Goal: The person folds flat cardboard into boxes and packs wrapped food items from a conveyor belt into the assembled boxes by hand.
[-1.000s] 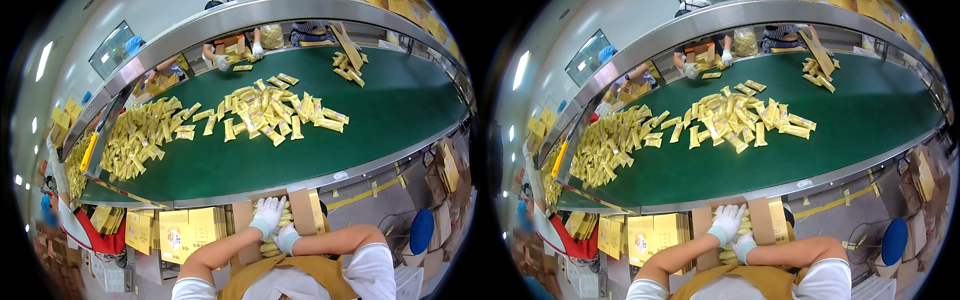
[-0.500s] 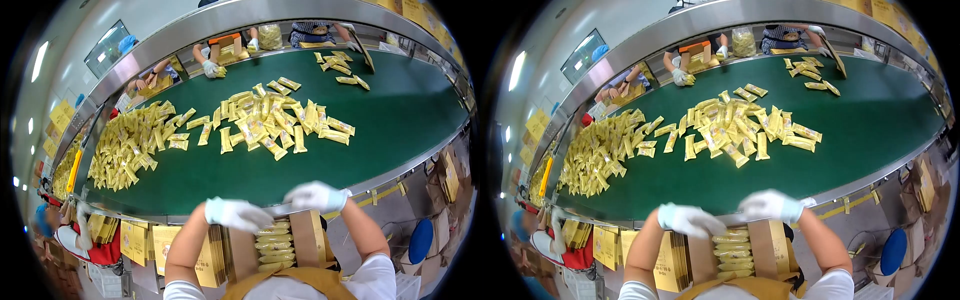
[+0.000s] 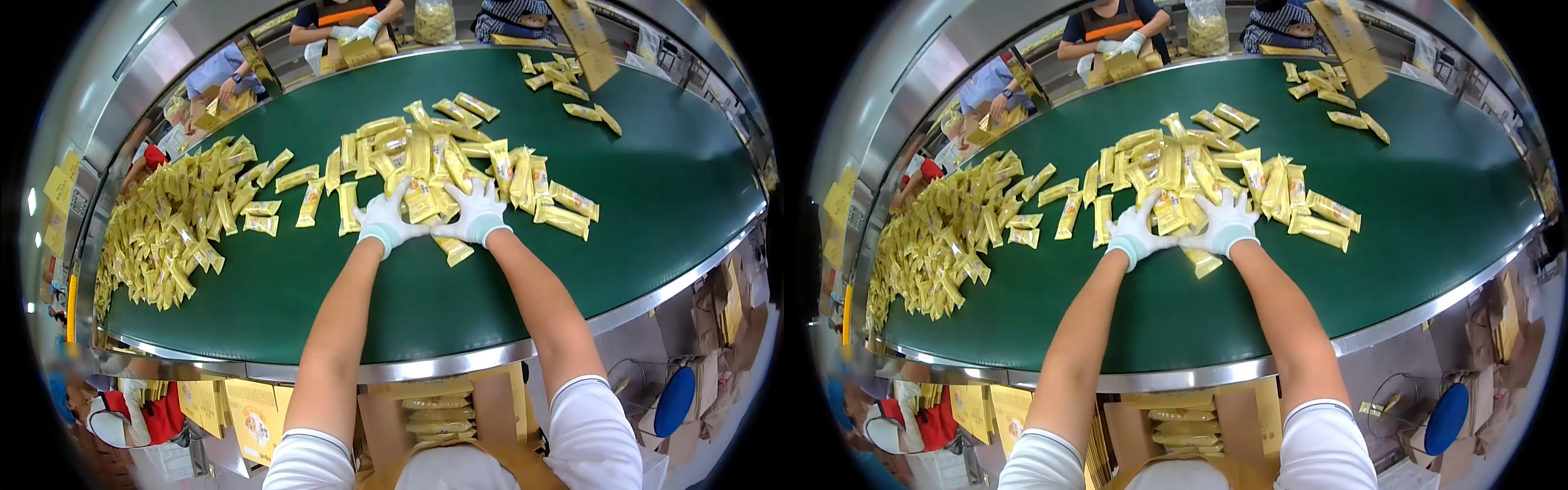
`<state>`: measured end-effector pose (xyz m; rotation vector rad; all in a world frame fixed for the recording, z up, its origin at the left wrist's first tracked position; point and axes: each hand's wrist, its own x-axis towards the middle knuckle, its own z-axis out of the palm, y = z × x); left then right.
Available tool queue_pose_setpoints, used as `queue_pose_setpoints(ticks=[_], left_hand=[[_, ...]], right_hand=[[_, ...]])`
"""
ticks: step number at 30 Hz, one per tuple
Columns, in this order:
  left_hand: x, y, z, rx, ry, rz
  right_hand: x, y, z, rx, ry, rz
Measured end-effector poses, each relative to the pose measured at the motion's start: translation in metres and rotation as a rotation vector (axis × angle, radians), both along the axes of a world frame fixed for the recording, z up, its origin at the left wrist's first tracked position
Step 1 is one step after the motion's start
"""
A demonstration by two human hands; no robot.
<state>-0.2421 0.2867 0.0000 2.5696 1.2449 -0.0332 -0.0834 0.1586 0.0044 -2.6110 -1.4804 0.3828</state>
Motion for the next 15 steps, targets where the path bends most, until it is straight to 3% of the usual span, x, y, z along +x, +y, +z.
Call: queue_pose_setpoints(ticks=[7,12,15], left_hand=[[-0.062,-0.015,-0.025,0.108,-0.196,-0.273],[-0.139,-0.067,-0.007,0.131,-0.283,-0.465],[-0.187,-0.093,0.009,0.055,-0.148,-0.404]], right_hand=[[-0.019,-0.039,-0.007,0.114,0.02,0.155],[-0.041,-0.099,-0.012,0.194,0.0,0.344],[-0.048,-0.134,-0.012,0.212,-0.044,0.386]])
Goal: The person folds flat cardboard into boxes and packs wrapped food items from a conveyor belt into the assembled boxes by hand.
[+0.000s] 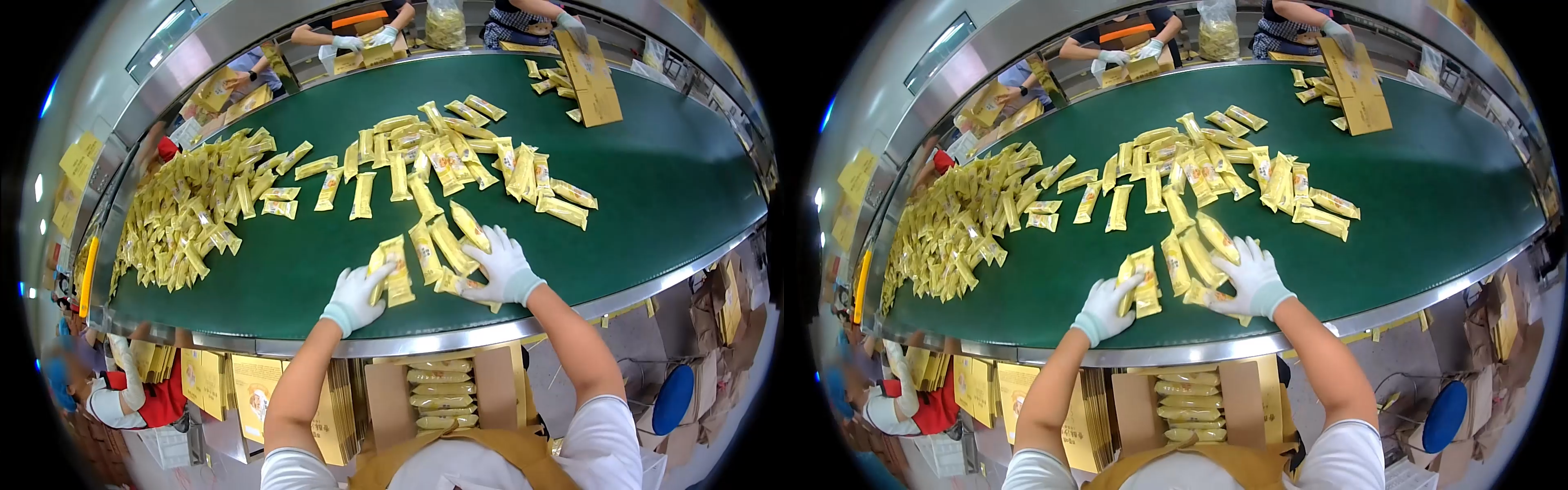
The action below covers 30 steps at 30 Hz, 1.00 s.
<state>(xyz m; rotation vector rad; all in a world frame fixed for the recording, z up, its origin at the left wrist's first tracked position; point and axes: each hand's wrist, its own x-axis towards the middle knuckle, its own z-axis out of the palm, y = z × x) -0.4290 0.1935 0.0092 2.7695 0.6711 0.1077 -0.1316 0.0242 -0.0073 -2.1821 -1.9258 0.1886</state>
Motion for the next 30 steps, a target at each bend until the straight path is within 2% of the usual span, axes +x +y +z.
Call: queue_pose_setpoints(ticks=[3,6,7,8,10,11,13,14,15,16,19,22,23,25,26,28,30], left_hand=[[-0.04,-0.013,0.01,-0.035,-0.02,0.052],[-0.063,-0.012,0.012,-0.077,0.097,0.209],[-0.066,-0.013,0.009,-0.052,0.045,0.208],[-0.068,-0.012,0.004,-0.027,-0.007,0.207],[-0.066,-0.011,0.001,0.025,-0.116,0.202],[-0.062,-0.012,0.002,0.154,-0.142,0.151],[-0.048,-0.023,0.013,0.241,-0.004,0.247],[-0.038,-0.029,0.019,0.28,0.067,0.297],[-0.029,-0.03,0.019,0.288,0.198,0.325],[-0.025,-0.032,0.013,0.269,0.169,0.31],[-0.017,-0.03,-0.013,0.186,0.105,0.294],[-0.021,-0.022,-0.039,0.398,-0.031,0.218],[-0.021,-0.02,-0.032,0.286,0.044,0.229],[-0.023,-0.015,-0.015,0.053,0.19,0.254],[-0.024,-0.017,-0.008,0.058,0.218,0.252],[-0.025,-0.02,0.002,0.067,0.279,0.243],[-0.021,-0.017,0.007,-0.043,0.339,0.292]], right_hand=[[0.001,-0.028,-0.011,0.011,-0.056,-0.037],[0.008,-0.041,-0.026,0.015,-0.112,-0.143],[0.006,-0.044,-0.025,0.069,-0.111,-0.181],[0.004,-0.046,-0.021,0.014,-0.065,-0.258],[0.001,-0.049,-0.024,0.056,-0.097,-0.251],[-0.001,-0.049,-0.026,0.074,-0.125,-0.254],[-0.005,-0.05,-0.03,0.105,-0.183,-0.258],[-0.008,-0.048,-0.027,0.226,-0.234,-0.226],[-0.012,-0.042,-0.024,0.216,-0.119,-0.244],[-0.016,-0.036,-0.018,0.206,-0.005,-0.261],[-0.014,-0.015,-0.023,0.004,0.055,-0.305],[-0.005,-0.01,-0.025,-0.06,-0.034,-0.409],[-0.012,-0.017,-0.001,-0.061,-0.094,-0.436],[-0.019,-0.033,0.026,0.017,-0.047,-0.483],[-0.023,-0.041,0.035,0.055,-0.024,-0.506],[-0.033,-0.049,0.045,0.168,0.119,-0.348],[-0.049,-0.045,0.039,0.127,0.301,-0.202]])
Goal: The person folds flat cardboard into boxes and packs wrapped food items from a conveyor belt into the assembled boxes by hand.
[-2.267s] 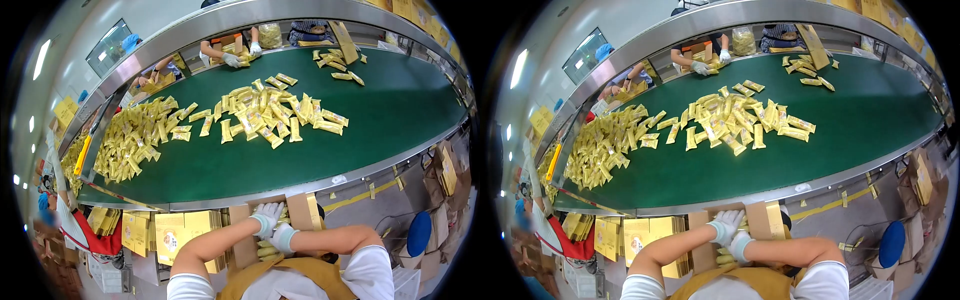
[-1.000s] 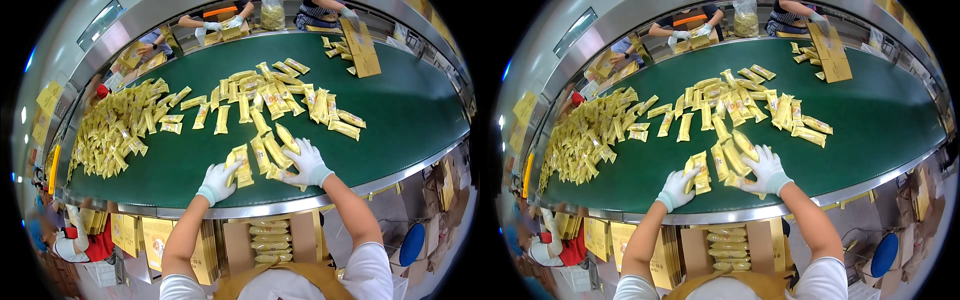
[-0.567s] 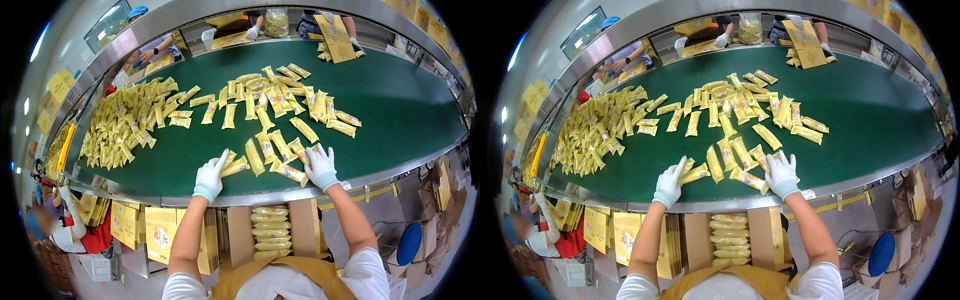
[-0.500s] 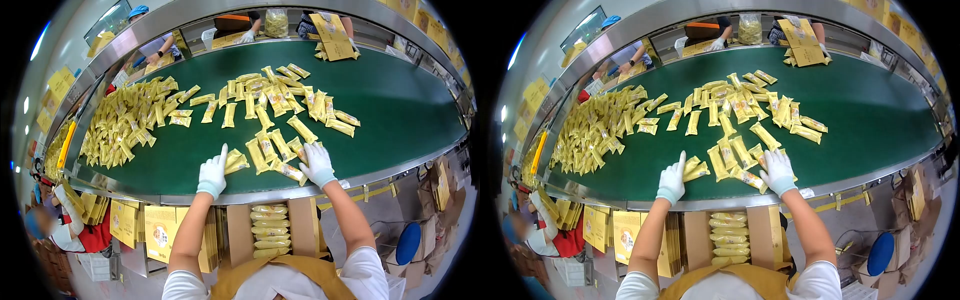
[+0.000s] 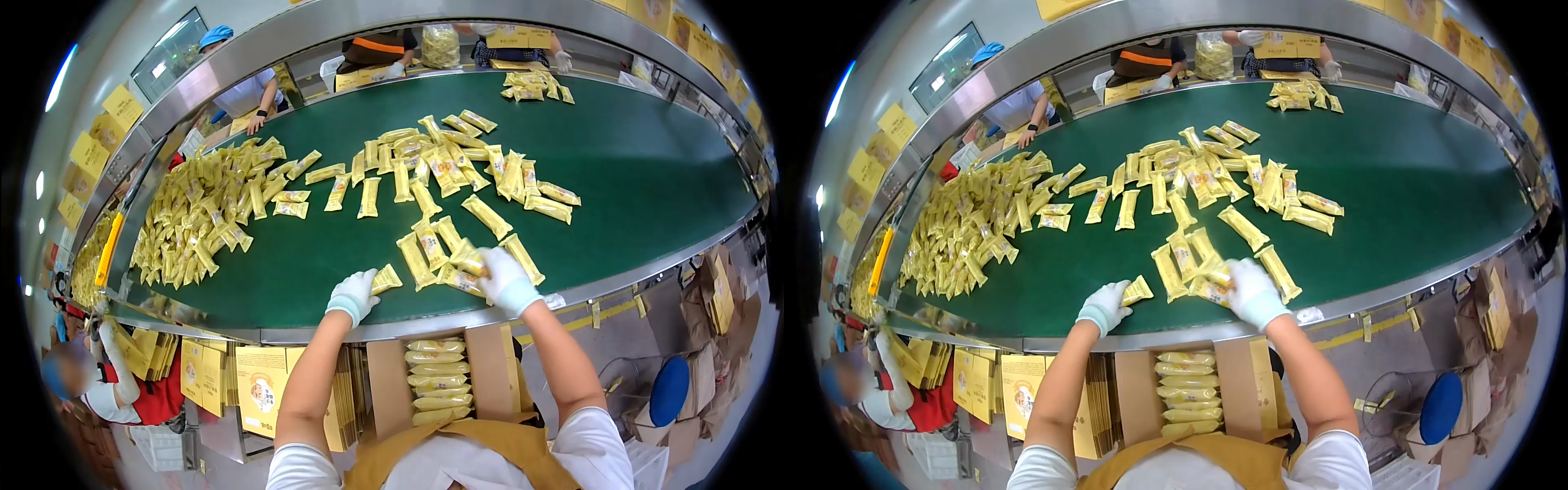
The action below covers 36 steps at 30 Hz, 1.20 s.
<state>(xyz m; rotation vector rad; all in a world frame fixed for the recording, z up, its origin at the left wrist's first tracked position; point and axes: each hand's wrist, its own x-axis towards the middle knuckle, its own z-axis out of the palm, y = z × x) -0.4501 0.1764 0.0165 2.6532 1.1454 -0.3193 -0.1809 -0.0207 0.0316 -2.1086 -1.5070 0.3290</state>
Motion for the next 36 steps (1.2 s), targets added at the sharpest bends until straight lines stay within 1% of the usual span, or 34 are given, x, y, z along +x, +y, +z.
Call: queue_pose_setpoints(ticks=[2,3,4,5,6,8,9,12,14,15,16,18,19,20,22,25,28,29,30,32,33,34,36], left_hand=[[0.007,-0.003,0.015,-0.096,0.043,0.082],[0.009,-0.006,0.02,-0.096,0.048,0.093],[0.01,-0.009,0.024,-0.095,0.052,0.106],[0.009,-0.011,0.026,-0.095,0.055,0.123],[0.006,-0.012,0.021,-0.039,0.043,0.102],[-0.001,-0.011,0.002,0.069,0.022,0.055],[-0.004,-0.006,-0.003,0.048,-0.019,0.062],[0.003,0.002,-0.004,-0.151,-0.206,0.279],[0.021,0.006,-0.007,-0.332,-0.548,0.337],[0.036,0.004,-0.004,-0.29,-0.559,0.377],[0.056,-0.001,0.008,-0.245,-0.573,0.416],[0.092,-0.001,0.008,-0.18,-0.468,0.457],[0.11,-0.004,0.013,-0.153,-0.332,0.463],[0.124,-0.01,0.015,-0.131,-0.217,0.469],[0.137,-0.012,0.014,-0.111,-0.129,0.406],[0.137,-0.008,0.009,-0.093,-0.107,0.349],[0.112,-0.009,0.02,0.006,-0.09,0.277],[0.098,-0.005,0.014,0.139,-0.092,0.212],[0.081,0.001,0.006,0.271,-0.091,0.148],[0.05,0.008,0.0,0.44,-0.041,0.044],[0.031,0.022,-0.023,0.484,-0.058,-0.052],[0.014,0.026,-0.043,0.571,-0.055,-0.139],[0.004,0.008,-0.033,0.531,-0.059,-0.215]], right_hand=[[-0.015,0.014,-0.035,-0.168,-0.164,0.043],[-0.022,0.016,-0.048,-0.202,-0.186,0.06],[-0.03,0.025,-0.054,-0.204,-0.307,0.011],[-0.029,0.027,-0.057,-0.216,-0.293,0.024],[-0.026,0.027,-0.06,-0.229,-0.279,0.04],[-0.017,0.02,-0.035,-0.304,-0.167,0.099],[-0.011,0.015,-0.02,-0.339,-0.112,0.122],[0.014,0.001,0.003,-0.122,-0.133,-0.11],[0.03,-0.003,0.011,-0.081,-0.333,-0.318],[0.04,-0.003,0.007,-0.082,-0.412,-0.378],[0.054,-0.002,-0.014,-0.075,-0.467,-0.415],[0.063,0.002,-0.044,-0.158,-0.404,-0.453],[0.056,0.0,-0.041,-0.27,-0.35,-0.451],[0.057,0.001,-0.044,-0.272,-0.38,-0.456],[0.061,0.004,-0.049,-0.289,-0.385,-0.475],[0.067,-0.002,-0.051,-0.238,-0.445,-0.41],[0.07,-0.013,-0.059,-0.138,-0.641,-0.297],[0.065,-0.015,-0.053,-0.198,-0.674,-0.264],[0.061,-0.021,-0.054,-0.129,-0.694,-0.24],[0.049,-0.034,-0.057,0.008,-0.727,-0.193],[0.033,-0.04,-0.034,-0.131,-0.592,-0.165],[0.025,-0.043,-0.033,-0.107,-0.644,-0.171],[0.01,-0.053,-0.037,-0.059,-0.752,-0.188]])
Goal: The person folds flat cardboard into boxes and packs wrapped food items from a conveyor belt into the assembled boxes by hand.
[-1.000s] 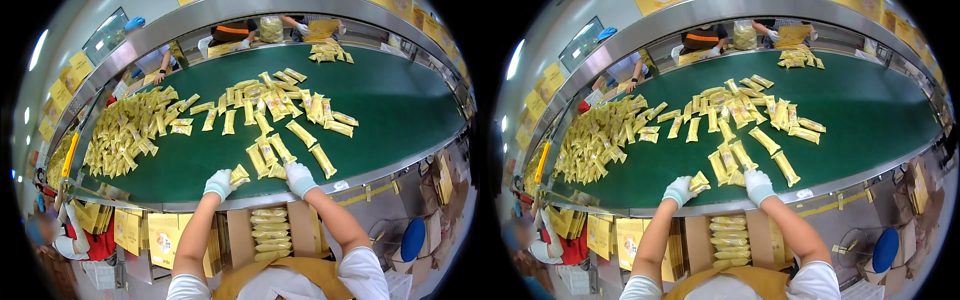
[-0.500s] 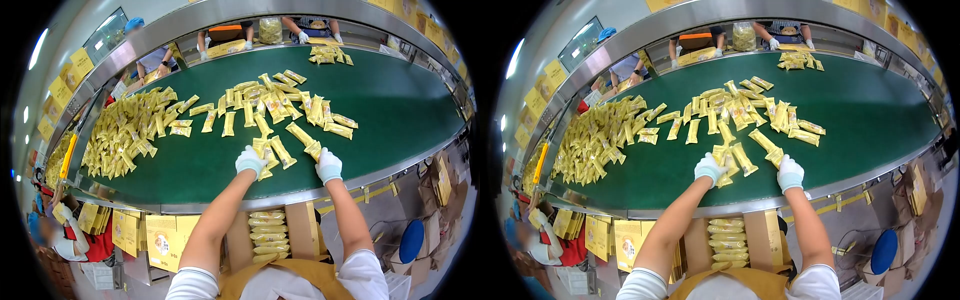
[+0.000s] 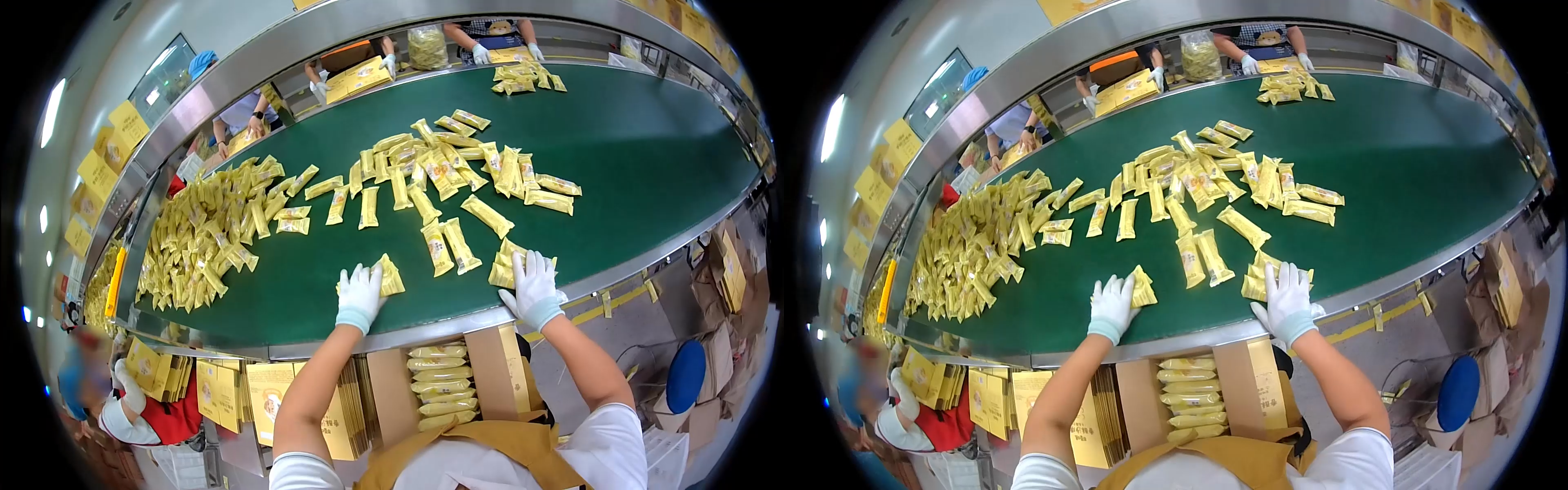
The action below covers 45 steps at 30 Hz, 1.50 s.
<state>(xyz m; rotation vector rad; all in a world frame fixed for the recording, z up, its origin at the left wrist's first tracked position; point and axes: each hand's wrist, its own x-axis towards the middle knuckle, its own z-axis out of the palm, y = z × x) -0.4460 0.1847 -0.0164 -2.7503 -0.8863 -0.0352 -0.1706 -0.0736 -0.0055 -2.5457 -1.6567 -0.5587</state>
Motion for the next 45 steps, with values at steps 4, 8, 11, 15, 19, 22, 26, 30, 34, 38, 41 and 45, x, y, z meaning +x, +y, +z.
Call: queue_pose_setpoints(ticks=[4,8,11,15,19,22,26,30,34,38,41,45], left_hand=[[0.0,-0.012,-0.002,-0.097,-0.012,0.021],[-0.001,-0.001,0.022,-0.253,0.028,0.164],[0.002,-0.003,0.024,-0.263,0.152,0.156],[-0.007,-0.004,0.017,-0.352,0.08,0.111],[-0.008,-0.007,0.031,-0.546,-0.153,0.239],[-0.027,0.027,-0.014,-0.786,-0.614,0.27],[-0.032,0.032,0.001,-1.556,-1.121,0.432],[-0.01,0.026,0.028,-1.784,-1.173,0.296],[0.027,0.036,0.051,-1.052,-0.453,-0.116],[0.079,0.025,0.072,-0.643,-0.058,-0.561],[0.11,0.018,0.076,-0.498,0.184,-0.629],[0.116,0.022,0.049,-0.473,0.34,-0.626]], right_hand=[[0.019,0.003,-0.003,-0.209,0.135,-0.04],[0.037,0.037,0.045,-0.638,0.398,-0.266],[0.043,0.061,0.053,-0.482,0.696,-0.231],[0.036,0.116,0.047,-0.143,1.171,-0.094],[0.003,0.166,0.028,-0.126,1.253,-0.007],[-0.025,0.158,0.031,-0.34,0.903,0.111],[-0.016,0.123,0.033,-0.575,0.715,0.306],[0.01,0.082,0.036,-0.672,0.641,0.373],[0.041,0.056,0.065,-0.734,0.877,0.321],[0.054,0.045,0.093,-0.418,1.204,0.201],[0.058,0.057,0.081,-0.154,1.409,0.098],[0.037,0.08,0.075,-0.262,1.244,0.064]])
